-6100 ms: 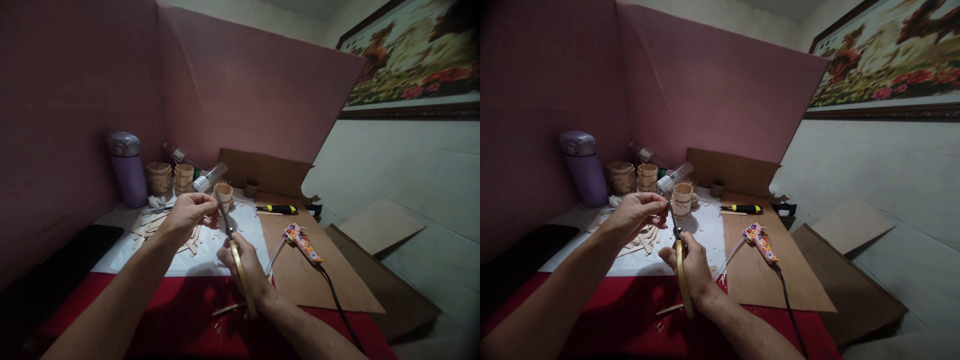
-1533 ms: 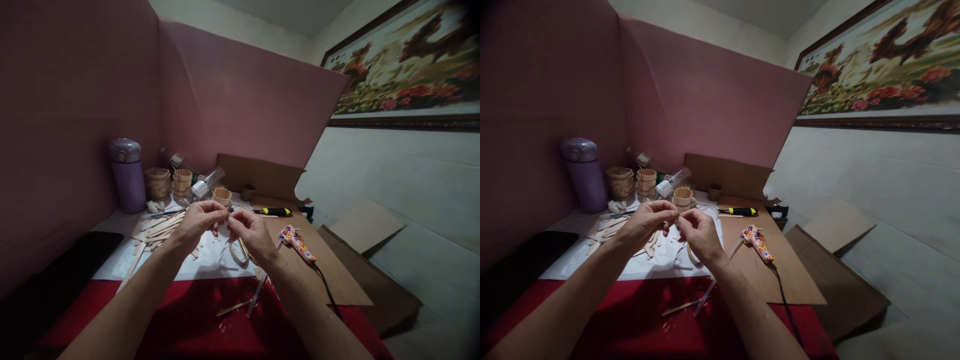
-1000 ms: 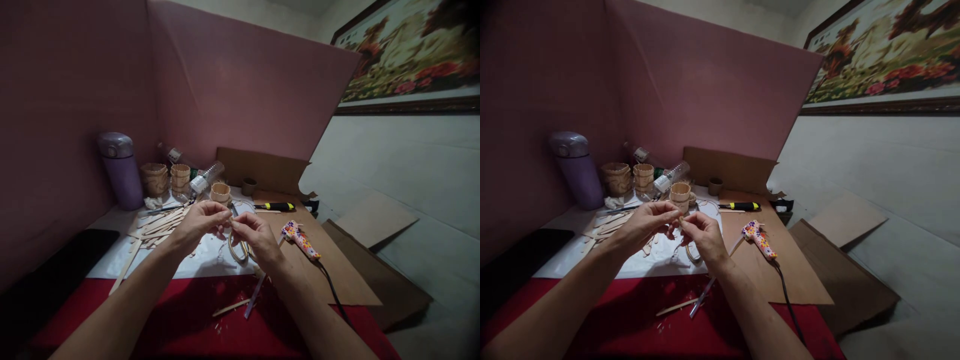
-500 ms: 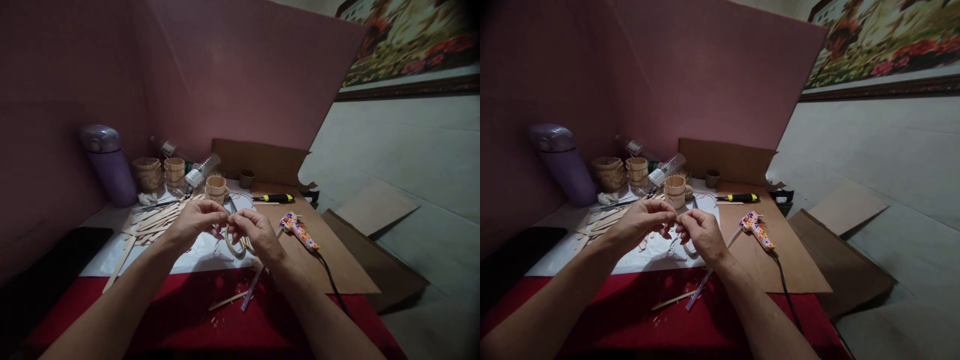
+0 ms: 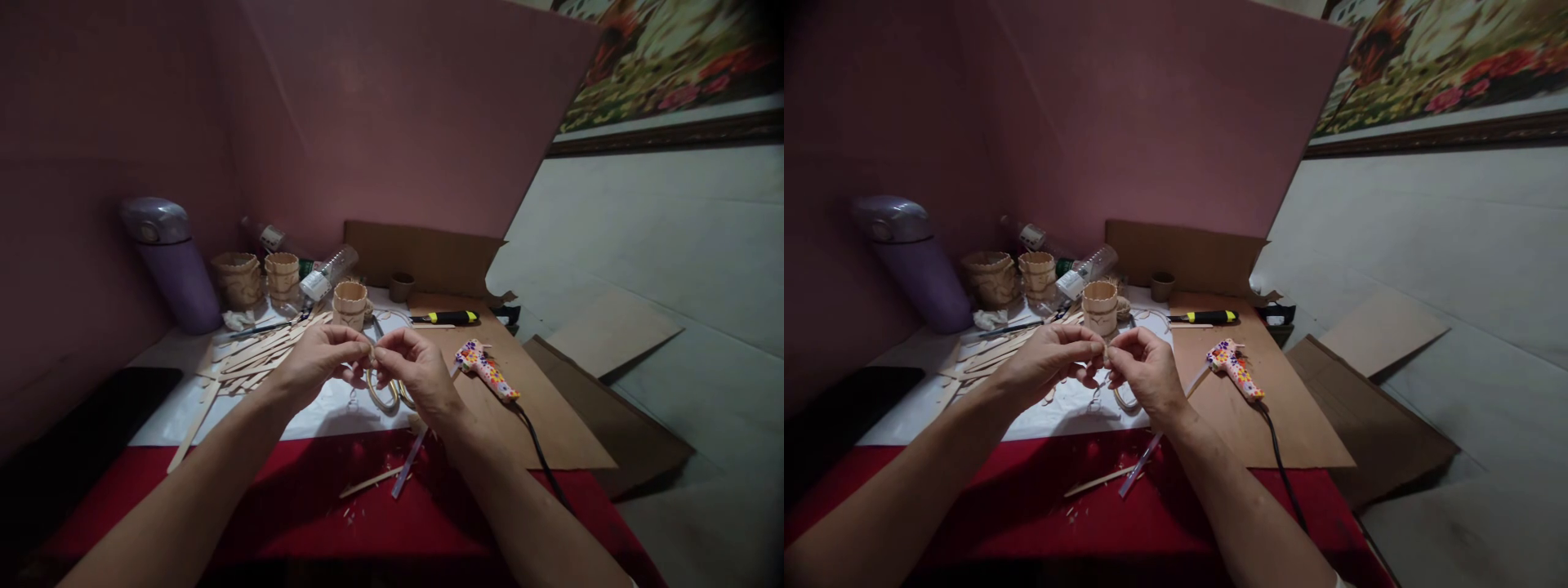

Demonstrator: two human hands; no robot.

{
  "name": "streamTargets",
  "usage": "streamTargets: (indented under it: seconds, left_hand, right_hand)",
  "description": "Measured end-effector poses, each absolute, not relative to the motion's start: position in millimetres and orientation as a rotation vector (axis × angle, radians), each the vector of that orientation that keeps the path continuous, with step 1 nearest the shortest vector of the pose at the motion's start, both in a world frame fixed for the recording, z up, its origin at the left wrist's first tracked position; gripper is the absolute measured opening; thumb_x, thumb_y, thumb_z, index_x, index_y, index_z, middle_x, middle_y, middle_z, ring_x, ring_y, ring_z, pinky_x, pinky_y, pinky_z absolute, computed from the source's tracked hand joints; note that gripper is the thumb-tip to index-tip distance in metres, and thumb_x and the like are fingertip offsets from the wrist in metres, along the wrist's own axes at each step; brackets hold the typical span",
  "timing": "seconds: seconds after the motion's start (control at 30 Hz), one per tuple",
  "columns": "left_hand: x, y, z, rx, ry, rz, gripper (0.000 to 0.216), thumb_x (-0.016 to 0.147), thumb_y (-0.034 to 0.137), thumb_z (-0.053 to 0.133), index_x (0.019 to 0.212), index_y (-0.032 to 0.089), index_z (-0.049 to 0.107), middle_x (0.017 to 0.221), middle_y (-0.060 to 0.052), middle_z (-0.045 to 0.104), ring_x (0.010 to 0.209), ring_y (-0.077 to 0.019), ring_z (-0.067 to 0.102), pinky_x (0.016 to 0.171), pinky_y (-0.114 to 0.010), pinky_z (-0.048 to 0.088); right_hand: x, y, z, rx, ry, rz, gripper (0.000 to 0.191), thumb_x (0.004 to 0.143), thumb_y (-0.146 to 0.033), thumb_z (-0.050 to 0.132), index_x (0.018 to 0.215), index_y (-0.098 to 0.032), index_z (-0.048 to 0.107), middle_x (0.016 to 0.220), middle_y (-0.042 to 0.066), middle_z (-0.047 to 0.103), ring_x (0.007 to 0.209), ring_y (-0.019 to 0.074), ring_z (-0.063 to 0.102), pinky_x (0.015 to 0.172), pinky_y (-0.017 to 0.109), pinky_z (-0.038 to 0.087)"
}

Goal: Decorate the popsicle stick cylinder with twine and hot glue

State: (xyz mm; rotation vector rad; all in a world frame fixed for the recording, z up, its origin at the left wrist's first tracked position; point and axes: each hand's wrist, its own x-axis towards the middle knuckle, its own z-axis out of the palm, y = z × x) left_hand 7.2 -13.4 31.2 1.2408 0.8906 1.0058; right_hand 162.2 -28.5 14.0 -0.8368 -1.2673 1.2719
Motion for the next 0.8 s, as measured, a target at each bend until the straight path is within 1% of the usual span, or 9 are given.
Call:
streamTargets:
  seconds: [0.17,0.3,0.43,0.63,0.8]
  left_hand:
    - [6.3,-12.6,29.1,1.229,0.853,0.988,0.019,0.066,0.027,0.075,0.069,0.01,0.068,0.063,-0.004,0.065,0.052,-0.0125,0.059,0.054,-0.029,0.054]
    - [6.6,-12.6,29.5,1.204,0.856,0.983,0.02,0.064,0.025,0.077,0.073,0.009,0.069,0.064,-0.005,0.066,0.053,-0.013,0.06,0.057,-0.031,0.054]
    - [8.2,-13.7,31.4,1.198,0.862,0.971,0.021,0.061,0.024,0.078,0.071,0.008,0.07,0.063,-0.006,0.066,0.051,-0.0129,0.059,0.056,-0.03,0.053]
    - [9.7,-14.8,31.4,1.208,0.858,0.978,0.019,0.061,0.023,0.077,0.068,0.007,0.07,0.06,-0.005,0.065,0.05,-0.0114,0.057,0.052,-0.027,0.051]
    - [10.2,-13.5,27.4,1.2,0.856,0.974,0.019,0.06,0.023,0.078,0.068,0.007,0.071,0.061,-0.005,0.065,0.051,-0.0119,0.058,0.052,-0.027,0.052]
  right_hand:
    - [163.0,-23.7,9.2,-0.805,-1.301,1.243,0.018,0.07,-0.03,0.072,0.073,-0.016,0.061,0.063,-0.001,0.063,0.051,0.009,0.056,0.047,0.022,0.049]
    - [163.7,-22.7,8.2,-0.819,-1.305,1.21,0.017,0.07,-0.03,0.072,0.073,-0.016,0.062,0.065,0.0,0.065,0.052,0.0097,0.056,0.047,0.022,0.048]
    - [163.2,-24.7,9.8,-0.846,-1.31,1.183,0.018,0.071,-0.031,0.072,0.072,-0.016,0.061,0.062,-0.001,0.063,0.051,0.0098,0.055,0.048,0.022,0.047]
    - [161.9,-25.2,9.9,-0.881,-1.29,1.162,0.016,0.069,-0.029,0.071,0.072,-0.015,0.062,0.06,-0.001,0.063,0.049,0.0092,0.053,0.047,0.022,0.045]
    - [160.8,-23.9,6.0,-0.915,-1.273,1.146,0.018,0.069,-0.03,0.071,0.072,-0.015,0.063,0.06,0.0,0.064,0.047,0.0086,0.052,0.045,0.021,0.043]
